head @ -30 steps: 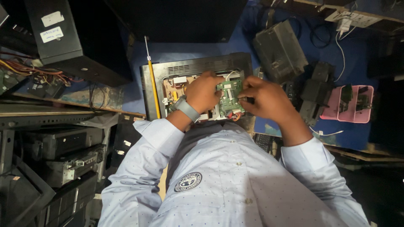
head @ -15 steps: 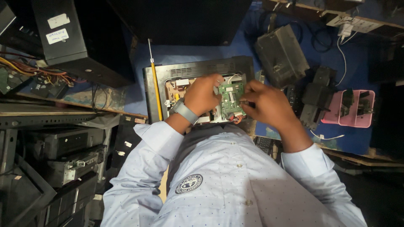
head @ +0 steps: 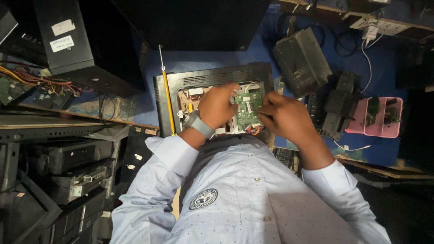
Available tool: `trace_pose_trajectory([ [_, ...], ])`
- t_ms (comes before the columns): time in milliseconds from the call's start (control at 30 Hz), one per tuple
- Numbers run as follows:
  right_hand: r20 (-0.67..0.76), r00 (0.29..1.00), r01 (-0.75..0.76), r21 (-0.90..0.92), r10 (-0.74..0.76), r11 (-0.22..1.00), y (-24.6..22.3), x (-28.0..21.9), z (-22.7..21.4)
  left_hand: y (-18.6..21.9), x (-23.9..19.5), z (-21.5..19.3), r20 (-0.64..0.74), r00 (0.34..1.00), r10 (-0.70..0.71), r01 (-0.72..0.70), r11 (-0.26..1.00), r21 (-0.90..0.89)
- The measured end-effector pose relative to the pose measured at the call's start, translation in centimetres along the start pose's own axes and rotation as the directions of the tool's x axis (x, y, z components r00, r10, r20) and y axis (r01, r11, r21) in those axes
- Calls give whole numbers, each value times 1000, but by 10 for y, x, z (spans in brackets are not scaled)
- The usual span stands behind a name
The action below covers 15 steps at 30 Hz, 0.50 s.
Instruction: The person removes a small green circuit board from an open electronic device, inspects it, and then reinserts it. They use a screwdriver to tighten screws securing the board and adjust internal wiring connections.
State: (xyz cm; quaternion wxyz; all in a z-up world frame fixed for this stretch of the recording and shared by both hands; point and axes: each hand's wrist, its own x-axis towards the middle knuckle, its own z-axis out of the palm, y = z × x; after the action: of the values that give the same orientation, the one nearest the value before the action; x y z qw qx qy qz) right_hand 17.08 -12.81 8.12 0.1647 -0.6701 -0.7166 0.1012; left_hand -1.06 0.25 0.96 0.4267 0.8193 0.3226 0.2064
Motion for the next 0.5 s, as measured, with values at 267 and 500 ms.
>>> trace_pose_trajectory([
  [267, -12, 1000, 2, -4, -2, 1000, 1, -3, 4, 11, -4, 1, -11, 1000, -9, 11, 983, 181],
  [500, -8, 1000, -13, -17, 13, 1000, 2, -5, 6, 15, 8, -3, 60, 998, 25, -35, 987, 157],
])
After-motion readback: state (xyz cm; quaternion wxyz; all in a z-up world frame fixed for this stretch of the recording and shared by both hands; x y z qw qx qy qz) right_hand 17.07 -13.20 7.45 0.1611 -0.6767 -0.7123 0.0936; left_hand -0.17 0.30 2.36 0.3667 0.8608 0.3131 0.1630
